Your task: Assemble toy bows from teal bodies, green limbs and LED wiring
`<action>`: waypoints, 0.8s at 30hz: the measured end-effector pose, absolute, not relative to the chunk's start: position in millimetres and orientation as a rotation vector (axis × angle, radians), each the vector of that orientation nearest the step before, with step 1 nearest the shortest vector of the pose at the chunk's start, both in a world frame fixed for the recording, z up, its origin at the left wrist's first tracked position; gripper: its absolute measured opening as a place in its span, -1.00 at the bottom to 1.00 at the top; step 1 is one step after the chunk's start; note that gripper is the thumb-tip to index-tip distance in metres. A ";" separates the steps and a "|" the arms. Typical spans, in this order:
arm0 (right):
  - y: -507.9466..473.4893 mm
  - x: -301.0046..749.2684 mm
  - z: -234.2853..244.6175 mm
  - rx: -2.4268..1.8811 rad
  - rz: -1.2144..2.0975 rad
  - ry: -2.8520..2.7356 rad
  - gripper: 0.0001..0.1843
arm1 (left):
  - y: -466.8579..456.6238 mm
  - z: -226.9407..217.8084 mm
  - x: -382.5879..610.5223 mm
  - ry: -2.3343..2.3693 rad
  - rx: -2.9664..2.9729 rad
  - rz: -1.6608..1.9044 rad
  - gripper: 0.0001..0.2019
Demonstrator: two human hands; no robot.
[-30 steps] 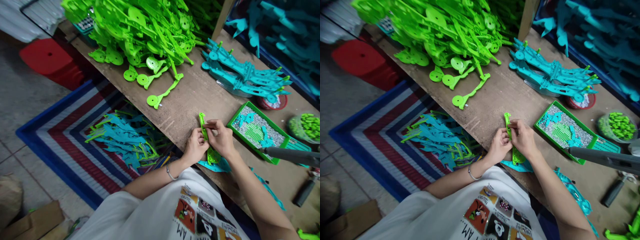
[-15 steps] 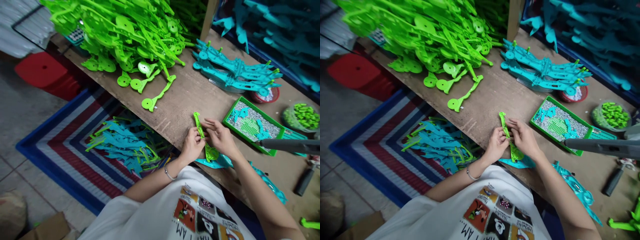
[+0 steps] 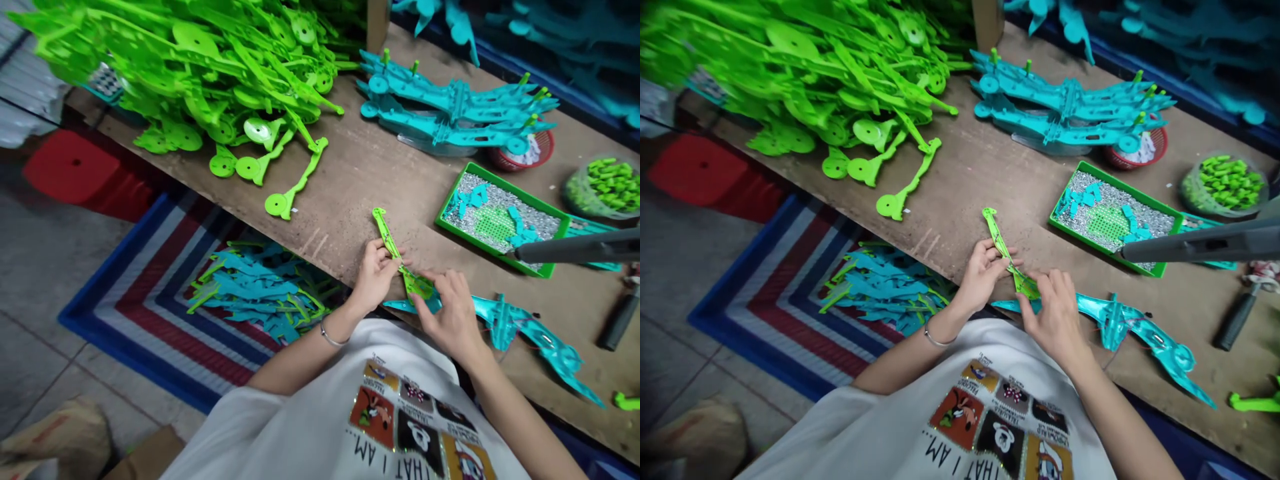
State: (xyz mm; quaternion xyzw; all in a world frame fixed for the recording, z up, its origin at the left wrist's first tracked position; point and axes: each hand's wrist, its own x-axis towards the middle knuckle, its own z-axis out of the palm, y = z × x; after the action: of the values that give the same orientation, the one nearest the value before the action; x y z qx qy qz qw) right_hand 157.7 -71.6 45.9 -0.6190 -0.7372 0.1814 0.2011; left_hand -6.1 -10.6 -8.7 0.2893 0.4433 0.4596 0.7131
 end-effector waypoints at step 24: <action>-76.0 154.7 31.9 -1.679 0.435 -2.146 -0.67 | -13.0 -12.7 -1.9 1.037 0.763 1.028 -0.42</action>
State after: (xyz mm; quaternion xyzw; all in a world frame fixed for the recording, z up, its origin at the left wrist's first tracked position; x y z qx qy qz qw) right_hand 154.7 -76.0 31.9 -0.5974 -0.7635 0.1546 0.1902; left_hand -1.9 -13.0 -12.7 0.3398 0.4619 0.4579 0.6793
